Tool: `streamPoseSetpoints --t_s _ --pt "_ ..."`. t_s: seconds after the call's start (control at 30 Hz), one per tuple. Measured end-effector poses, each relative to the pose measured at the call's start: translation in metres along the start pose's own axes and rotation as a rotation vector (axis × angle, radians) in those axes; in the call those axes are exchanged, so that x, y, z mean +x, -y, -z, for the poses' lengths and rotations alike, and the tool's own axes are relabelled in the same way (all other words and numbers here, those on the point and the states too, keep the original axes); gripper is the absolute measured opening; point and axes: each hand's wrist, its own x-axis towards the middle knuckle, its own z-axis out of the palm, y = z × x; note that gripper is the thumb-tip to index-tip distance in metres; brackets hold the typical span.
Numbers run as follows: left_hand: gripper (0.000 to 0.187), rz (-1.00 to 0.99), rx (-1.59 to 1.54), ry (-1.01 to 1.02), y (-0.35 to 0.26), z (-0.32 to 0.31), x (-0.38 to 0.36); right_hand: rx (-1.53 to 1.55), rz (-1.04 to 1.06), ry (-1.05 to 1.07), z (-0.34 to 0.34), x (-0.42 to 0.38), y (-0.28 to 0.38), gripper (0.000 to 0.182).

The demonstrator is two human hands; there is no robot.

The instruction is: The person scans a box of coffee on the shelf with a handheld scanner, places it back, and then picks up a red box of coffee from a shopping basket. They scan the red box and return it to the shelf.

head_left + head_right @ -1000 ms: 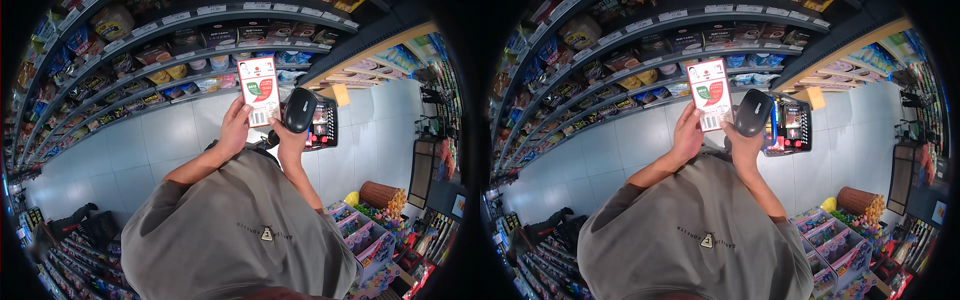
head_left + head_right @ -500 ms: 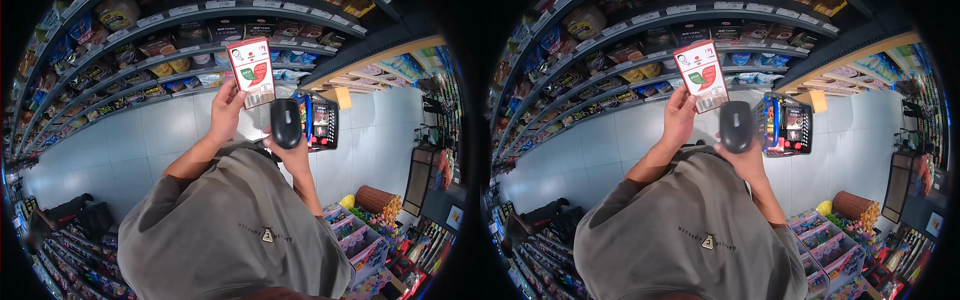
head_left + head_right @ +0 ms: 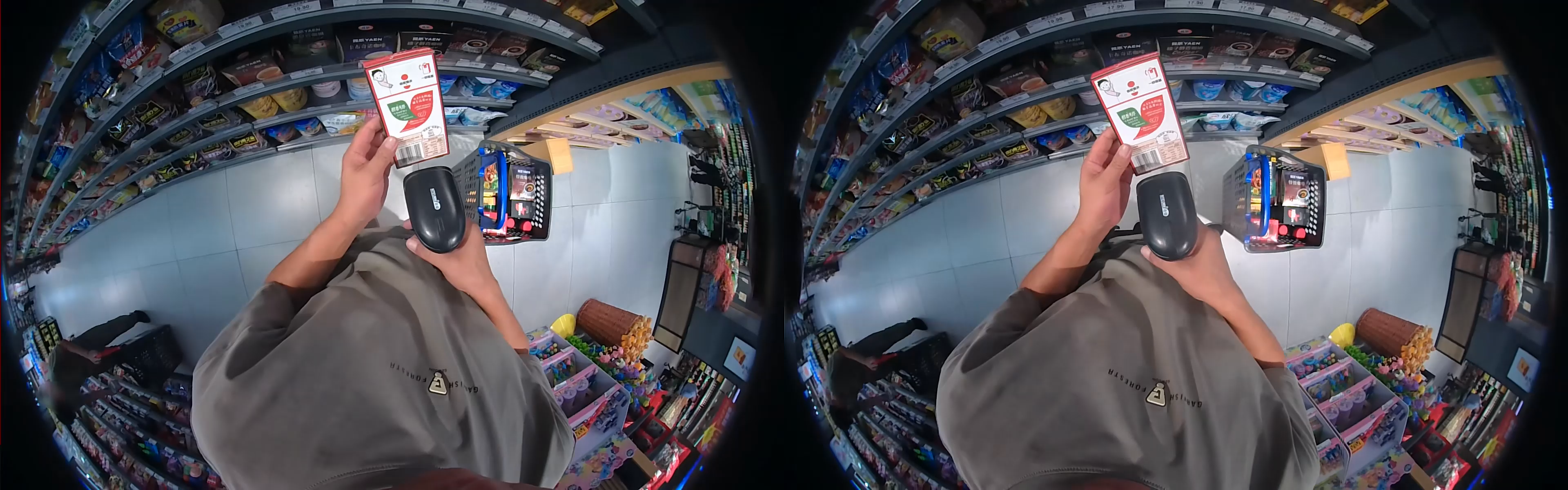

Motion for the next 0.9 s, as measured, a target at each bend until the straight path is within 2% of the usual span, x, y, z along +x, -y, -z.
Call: streamPoseSetpoints --t_s 0.27,0.37,0.47,0.57,0.63,0.67,0.77,0.9 --pt "0.037 0.017 0.009 -0.009 0.008 0.002 -0.001 0.036 -0.009 -0.012 0.001 -0.001 -0.005 0.03" --pt "0.037 0.017 0.008 0.002 0.01 0.003 -0.001 0.08 0.059 -0.059 -0.001 0.001 -0.006 0.035" --pt "0.038 0.026 0.016 0.008 0.007 0.002 -0.001 0.015 -0.004 0.009 0.002 0.0 -0.005 0.033" --pt "0.04 0.029 -0.009 -0.034 0.006 -0.002 0.0 0.034 0.05 -0.05 0.0 0.0 -0.01 0.036" --pt "0.04 0.03 0.008 -0.014 0.01 0.004 -0.002 0.21 0.057 -0.213 -0.003 0.002 -0.009 0.042" --pt "0.039 0.039 0.025 -0.001 0.012 0.007 -0.002 0.314 0.111 -0.367 -0.006 0.005 -0.005 0.043" --pt "0.038 0.083 -0.074 -0.013 0.012 0.003 -0.006 0.437 0.188 -0.549 0.0 0.017 -0.011 0.054" --pt "0.036 0.103 -0.138 0.023 0.007 -0.004 -0.01 0.459 0.179 -0.564 0.009 0.028 -0.021 0.056"
